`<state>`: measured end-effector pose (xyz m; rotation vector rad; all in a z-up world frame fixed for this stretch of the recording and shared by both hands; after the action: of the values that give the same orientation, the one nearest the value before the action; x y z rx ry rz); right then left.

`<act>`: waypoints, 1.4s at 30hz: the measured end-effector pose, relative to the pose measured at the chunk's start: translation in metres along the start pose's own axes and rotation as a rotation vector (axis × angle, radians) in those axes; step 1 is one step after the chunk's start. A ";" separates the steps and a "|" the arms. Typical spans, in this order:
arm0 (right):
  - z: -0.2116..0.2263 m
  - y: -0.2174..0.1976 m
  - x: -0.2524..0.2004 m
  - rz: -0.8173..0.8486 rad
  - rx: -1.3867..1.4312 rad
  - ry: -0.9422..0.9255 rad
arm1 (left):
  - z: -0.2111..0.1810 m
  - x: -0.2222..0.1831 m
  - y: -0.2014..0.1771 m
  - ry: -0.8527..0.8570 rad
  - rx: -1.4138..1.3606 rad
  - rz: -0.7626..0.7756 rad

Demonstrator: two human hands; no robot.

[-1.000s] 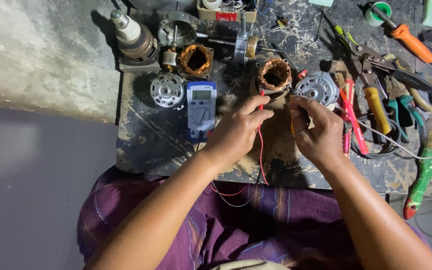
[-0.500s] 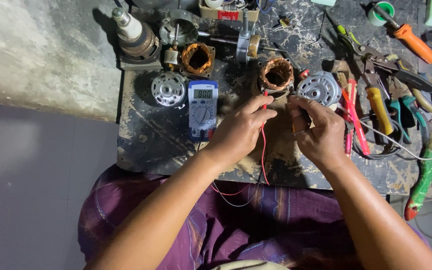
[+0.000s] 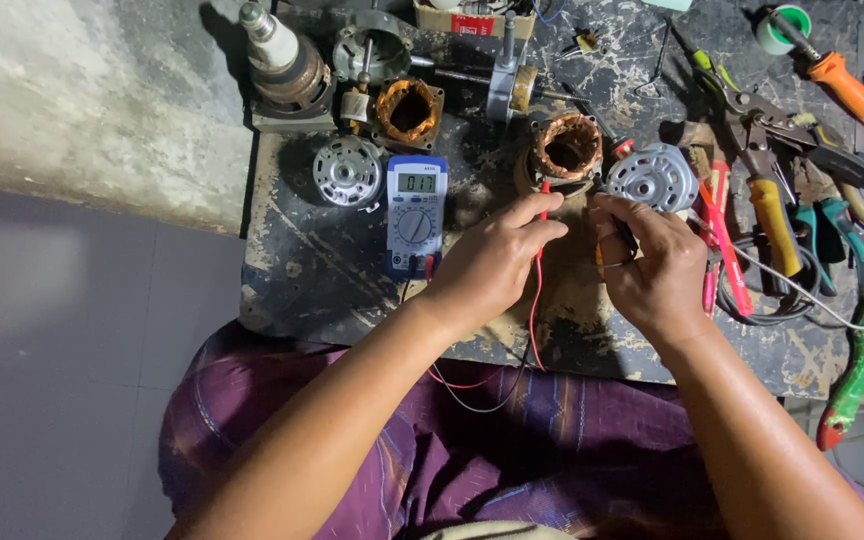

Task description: Testing the electrical continuity and resistance of a motor stator using a digital multimeter on a repair bench.

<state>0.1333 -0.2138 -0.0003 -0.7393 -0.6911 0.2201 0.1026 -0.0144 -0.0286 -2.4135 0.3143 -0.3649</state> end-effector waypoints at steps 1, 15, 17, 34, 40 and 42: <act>-0.002 0.000 0.000 0.000 0.000 0.000 | -0.001 -0.001 -0.001 0.000 0.000 0.000; -0.007 0.003 -0.004 0.003 -0.019 -0.019 | 0.005 -0.002 0.005 0.012 0.039 -0.026; -0.008 0.003 -0.004 0.001 -0.022 -0.025 | 0.007 -0.002 0.006 0.015 0.046 -0.030; 0.007 0.005 -0.018 -0.049 0.114 -0.086 | -0.023 -0.018 -0.015 0.062 0.086 -0.121; 0.002 0.011 -0.022 -0.059 0.128 -0.091 | -0.024 -0.022 -0.020 0.080 0.124 -0.136; 0.001 0.009 -0.020 -0.048 0.081 -0.090 | -0.017 -0.022 -0.014 0.084 0.141 -0.166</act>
<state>0.1178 -0.2155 -0.0160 -0.6378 -0.7807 0.2373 0.0782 -0.0072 -0.0108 -2.2949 0.1207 -0.5455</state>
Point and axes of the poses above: each hand's wrist, its own x-axis towards the middle knuckle, its own y-axis out of the palm, z = x × y, the point moved 1 cm from there along x, towards the middle knuckle, and after that the axes turned 2 degrees about -y, right-handed, at the moved point
